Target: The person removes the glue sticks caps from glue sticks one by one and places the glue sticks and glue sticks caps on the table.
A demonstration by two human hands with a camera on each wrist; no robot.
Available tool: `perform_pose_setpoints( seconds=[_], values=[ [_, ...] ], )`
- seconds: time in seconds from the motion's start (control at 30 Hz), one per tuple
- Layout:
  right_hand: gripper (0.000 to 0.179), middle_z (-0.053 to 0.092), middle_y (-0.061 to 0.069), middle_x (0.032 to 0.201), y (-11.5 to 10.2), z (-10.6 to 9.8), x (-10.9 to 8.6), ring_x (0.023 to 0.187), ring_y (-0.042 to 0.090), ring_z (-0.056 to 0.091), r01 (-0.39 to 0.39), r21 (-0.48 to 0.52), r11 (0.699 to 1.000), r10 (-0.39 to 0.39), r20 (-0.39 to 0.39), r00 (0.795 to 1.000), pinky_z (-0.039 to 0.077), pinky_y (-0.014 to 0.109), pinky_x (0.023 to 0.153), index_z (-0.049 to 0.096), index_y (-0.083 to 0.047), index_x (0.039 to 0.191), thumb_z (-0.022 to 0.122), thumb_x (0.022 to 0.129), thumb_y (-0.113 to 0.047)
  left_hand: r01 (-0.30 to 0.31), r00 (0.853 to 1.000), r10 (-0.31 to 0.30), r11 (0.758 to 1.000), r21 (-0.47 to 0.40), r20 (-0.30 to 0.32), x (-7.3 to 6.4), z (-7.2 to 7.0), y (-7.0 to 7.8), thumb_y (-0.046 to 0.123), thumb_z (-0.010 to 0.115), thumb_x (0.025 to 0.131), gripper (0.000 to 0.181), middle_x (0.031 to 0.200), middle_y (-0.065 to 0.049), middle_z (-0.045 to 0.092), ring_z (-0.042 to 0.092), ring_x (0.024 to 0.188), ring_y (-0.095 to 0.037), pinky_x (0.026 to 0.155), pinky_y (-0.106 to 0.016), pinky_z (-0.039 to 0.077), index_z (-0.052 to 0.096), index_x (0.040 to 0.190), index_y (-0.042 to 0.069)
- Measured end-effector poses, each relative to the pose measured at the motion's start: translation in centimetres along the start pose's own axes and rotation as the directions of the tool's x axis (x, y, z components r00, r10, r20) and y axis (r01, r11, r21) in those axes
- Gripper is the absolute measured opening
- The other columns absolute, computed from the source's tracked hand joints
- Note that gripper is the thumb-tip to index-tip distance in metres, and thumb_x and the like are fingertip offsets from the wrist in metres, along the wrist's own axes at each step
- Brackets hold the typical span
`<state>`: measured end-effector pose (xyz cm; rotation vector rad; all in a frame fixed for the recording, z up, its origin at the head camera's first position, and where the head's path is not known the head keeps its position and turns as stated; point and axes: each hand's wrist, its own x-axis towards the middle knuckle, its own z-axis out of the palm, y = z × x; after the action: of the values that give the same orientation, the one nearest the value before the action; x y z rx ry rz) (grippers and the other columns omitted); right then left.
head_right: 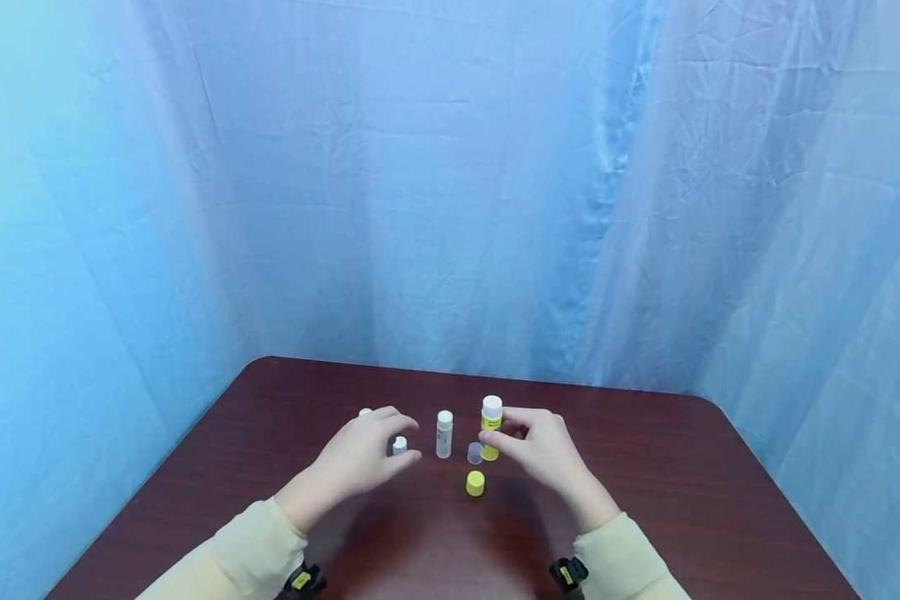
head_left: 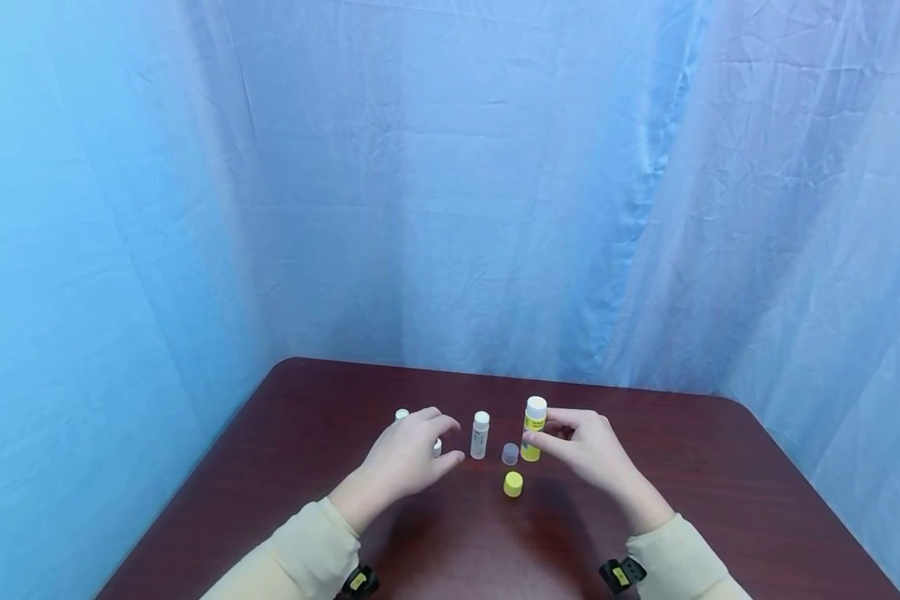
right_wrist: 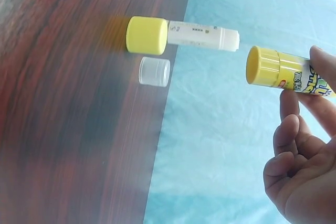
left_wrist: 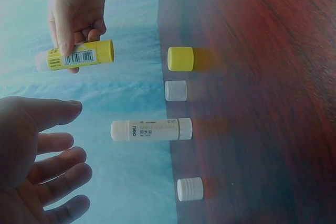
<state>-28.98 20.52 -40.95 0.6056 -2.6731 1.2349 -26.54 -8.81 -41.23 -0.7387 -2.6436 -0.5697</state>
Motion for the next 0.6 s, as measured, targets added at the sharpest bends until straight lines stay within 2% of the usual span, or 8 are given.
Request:
perform_pose_setpoints(
  seconds=[0.17, 0.3, 0.43, 0.6],
  values=[
    [0.015, 0.072, -0.010, 0.082, -0.3, 0.8, 0.3, 0.070, 0.017, 0.064, -0.012, 0.014, 1.000, 0.011, 0.028, 1.000, 0.053, 0.032, 0.063, 0.076, -0.033, 0.098, 0.082, 0.087, -0.040, -0.004, 1.000, 0.004, 1.000, 0.022, -0.002, -0.4, 0.1, -0.5, 0.034, 0.082, 0.086, 0.036, 0.102, 0.003, 0.068, 0.066, 0.087, -0.014, 0.078, -0.034, 0.056, 0.074, 0.115, 0.014],
    [0.016, 0.073, -0.013, 0.086, -0.4, 1.4, 0.4, 0.074, 0.015, 0.067, -0.016, 0.006, 1.000, 0.015, 0.046, 0.999, 0.055, 0.034, 0.067, 0.076, -0.033, 0.099, 0.081, 0.087, -0.042, 0.002, 1.000, -0.002, 1.000, 0.016, -0.006, -0.7, 0.2, -0.8, 0.034, 0.082, 0.086, 0.035, 0.102, 0.003, 0.069, 0.066, 0.088, -0.013, 0.079, -0.035, 0.056, 0.075, 0.114, 0.015],
    [0.012, 0.073, -0.012, 0.085, -0.5, 1.9, 0.5, 0.074, 0.015, 0.067, -0.012, 0.003, 1.000, 0.012, 0.062, 0.998, 0.055, 0.034, 0.068, 0.076, -0.034, 0.095, 0.081, 0.087, -0.042, -0.005, 1.000, 0.005, 1.000, 0.022, -0.005, -1.0, 0.3, -1.1, 0.034, 0.082, 0.086, 0.034, 0.099, 0.003, 0.069, 0.065, 0.085, -0.012, 0.077, -0.033, 0.056, 0.075, 0.113, 0.015],
    [0.010, 0.073, -0.008, 0.083, -0.6, 2.5, 0.6, 0.074, 0.023, 0.067, -0.021, 0.030, 0.999, 0.018, 0.096, 0.995, 0.054, 0.033, 0.064, 0.076, -0.030, 0.091, 0.082, 0.088, -0.037, -0.005, 1.000, 0.004, 0.999, 0.035, 0.012, -1.4, 0.6, -1.5, 0.033, 0.082, 0.086, 0.033, 0.096, 0.003, 0.067, 0.061, 0.081, -0.009, 0.074, -0.031, 0.055, 0.075, 0.111, 0.013]
  ],
)
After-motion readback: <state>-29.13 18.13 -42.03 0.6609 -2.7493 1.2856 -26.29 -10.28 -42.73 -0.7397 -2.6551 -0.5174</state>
